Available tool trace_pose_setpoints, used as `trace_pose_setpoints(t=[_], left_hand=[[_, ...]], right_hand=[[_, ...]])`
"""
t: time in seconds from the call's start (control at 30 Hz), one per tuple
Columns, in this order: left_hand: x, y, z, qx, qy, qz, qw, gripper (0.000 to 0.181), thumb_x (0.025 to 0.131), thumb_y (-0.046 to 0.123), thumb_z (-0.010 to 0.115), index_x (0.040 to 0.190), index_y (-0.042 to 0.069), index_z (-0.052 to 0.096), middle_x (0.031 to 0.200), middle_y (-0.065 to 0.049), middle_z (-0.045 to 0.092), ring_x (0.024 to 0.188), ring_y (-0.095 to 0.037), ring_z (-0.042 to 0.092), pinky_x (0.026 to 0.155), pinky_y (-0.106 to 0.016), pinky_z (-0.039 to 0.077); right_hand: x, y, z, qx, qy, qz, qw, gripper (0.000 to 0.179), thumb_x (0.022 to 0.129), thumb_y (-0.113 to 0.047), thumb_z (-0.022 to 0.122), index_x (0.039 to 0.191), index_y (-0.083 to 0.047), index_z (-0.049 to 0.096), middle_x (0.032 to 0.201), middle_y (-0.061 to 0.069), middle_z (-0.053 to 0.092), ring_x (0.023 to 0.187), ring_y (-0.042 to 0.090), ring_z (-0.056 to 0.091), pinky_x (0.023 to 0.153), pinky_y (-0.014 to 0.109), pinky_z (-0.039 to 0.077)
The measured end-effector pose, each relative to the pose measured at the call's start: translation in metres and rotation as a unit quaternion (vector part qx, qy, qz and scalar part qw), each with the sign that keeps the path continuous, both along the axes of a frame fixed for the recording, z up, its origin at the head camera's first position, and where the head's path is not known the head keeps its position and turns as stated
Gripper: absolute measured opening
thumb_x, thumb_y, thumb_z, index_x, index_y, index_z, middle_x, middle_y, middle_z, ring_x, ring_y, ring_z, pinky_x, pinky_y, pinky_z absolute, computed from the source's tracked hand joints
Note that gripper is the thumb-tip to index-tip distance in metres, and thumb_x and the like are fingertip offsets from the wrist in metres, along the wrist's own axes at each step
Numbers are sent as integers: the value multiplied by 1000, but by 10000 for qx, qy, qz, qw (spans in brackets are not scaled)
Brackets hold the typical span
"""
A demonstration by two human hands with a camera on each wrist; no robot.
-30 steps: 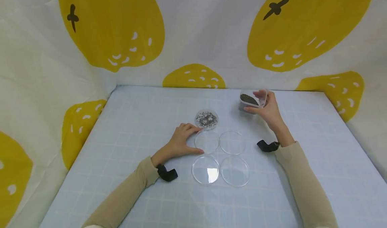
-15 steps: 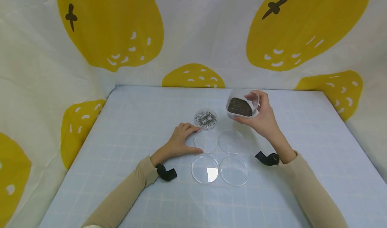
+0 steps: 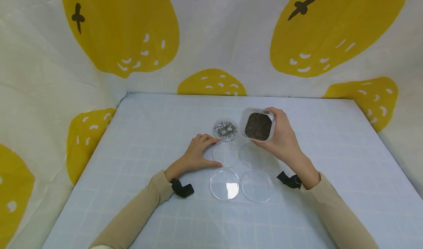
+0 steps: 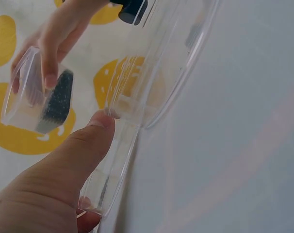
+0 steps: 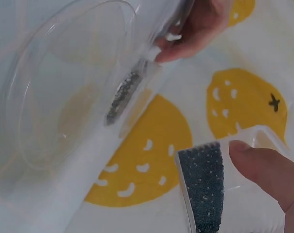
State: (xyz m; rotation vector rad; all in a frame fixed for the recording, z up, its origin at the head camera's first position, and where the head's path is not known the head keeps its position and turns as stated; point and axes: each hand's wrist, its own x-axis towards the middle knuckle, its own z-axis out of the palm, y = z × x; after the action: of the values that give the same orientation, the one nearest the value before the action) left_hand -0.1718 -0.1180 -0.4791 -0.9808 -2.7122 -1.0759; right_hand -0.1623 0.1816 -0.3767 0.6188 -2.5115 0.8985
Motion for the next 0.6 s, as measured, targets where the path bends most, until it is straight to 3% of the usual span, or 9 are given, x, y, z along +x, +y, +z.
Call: trace_pose_setpoints(t=[0.3,0.43,0.6], left_hand=[[0,1,1,-71,28,19,10000,80,69,49,88,136,17,59,120,1,55,110,-20,43,90,-41,34],[0,1,1,-85,33,15,10000,80,69,49,88,137,17,59,120,0,55,111,-20,43,90,-41,34],[0,1,0,-105,36,27,9999,80,69,49,87,137,18,59,120,1,55,111,-20,43,90,-41,34]], right_hand=[[-4,-2,-8,378,1106,652,9910,90,58,-7,91,132,6,41,126,25,47,109,41,43,87,52,43],[-7,-2,-12,315,1260,862,9878,87,58,-5,90,131,6,43,127,26,47,112,44,42,90,52,39],[-5,-6,-17,392,1173,878,9884,88,59,-2,90,134,-1,44,130,24,45,115,44,40,84,55,45]])
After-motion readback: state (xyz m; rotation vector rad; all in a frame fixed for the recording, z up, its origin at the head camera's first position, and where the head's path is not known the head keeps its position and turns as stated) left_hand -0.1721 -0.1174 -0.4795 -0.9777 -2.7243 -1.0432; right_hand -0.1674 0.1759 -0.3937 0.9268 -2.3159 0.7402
